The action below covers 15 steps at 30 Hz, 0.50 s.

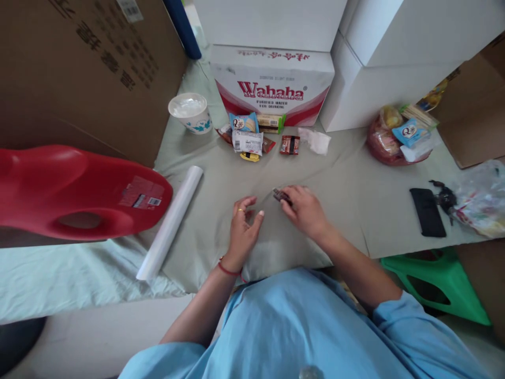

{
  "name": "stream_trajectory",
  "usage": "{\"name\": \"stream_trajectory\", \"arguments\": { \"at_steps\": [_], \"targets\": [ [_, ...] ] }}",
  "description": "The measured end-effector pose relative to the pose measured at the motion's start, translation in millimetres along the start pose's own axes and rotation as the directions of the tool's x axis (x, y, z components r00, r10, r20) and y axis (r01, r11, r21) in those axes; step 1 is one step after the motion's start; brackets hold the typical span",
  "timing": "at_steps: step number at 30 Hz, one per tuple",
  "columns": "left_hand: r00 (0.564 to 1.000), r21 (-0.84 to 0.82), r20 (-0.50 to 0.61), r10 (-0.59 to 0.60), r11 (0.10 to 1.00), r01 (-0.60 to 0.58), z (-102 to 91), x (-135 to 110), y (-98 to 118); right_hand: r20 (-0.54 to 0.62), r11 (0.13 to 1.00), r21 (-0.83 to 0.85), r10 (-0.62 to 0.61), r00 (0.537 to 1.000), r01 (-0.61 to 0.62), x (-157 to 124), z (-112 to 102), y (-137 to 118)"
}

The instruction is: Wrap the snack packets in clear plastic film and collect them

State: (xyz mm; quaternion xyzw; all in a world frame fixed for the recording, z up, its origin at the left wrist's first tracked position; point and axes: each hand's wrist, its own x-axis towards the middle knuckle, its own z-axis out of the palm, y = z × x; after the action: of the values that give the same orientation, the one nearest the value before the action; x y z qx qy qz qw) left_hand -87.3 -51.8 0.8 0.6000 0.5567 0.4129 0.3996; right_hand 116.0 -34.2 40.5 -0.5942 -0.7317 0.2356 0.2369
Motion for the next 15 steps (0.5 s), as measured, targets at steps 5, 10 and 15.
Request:
{"name": "stream_trajectory", "arguments": {
  "at_steps": [5,10,15],
  "targets": [
    [0.923,-0.301,0.364,-0.125,0.922,0.244,19.4,0,6,0.136,0.777,0.601,0.134,0.982,-0.189,-15,-12,26],
    [0.911,-0.27,0.364,-0.194,0.914,0.302,49.6,-10,4,0.122,0.6,0.753,0.276,0.953,-0.27,-43,12,41],
    [0.915,-0.187,0.379,-0.14,0.957,0.224,74.9,-21,8,0.008,0.564,0.784,0.409,0.913,-0.26,-71,23,53]
  ]
}}
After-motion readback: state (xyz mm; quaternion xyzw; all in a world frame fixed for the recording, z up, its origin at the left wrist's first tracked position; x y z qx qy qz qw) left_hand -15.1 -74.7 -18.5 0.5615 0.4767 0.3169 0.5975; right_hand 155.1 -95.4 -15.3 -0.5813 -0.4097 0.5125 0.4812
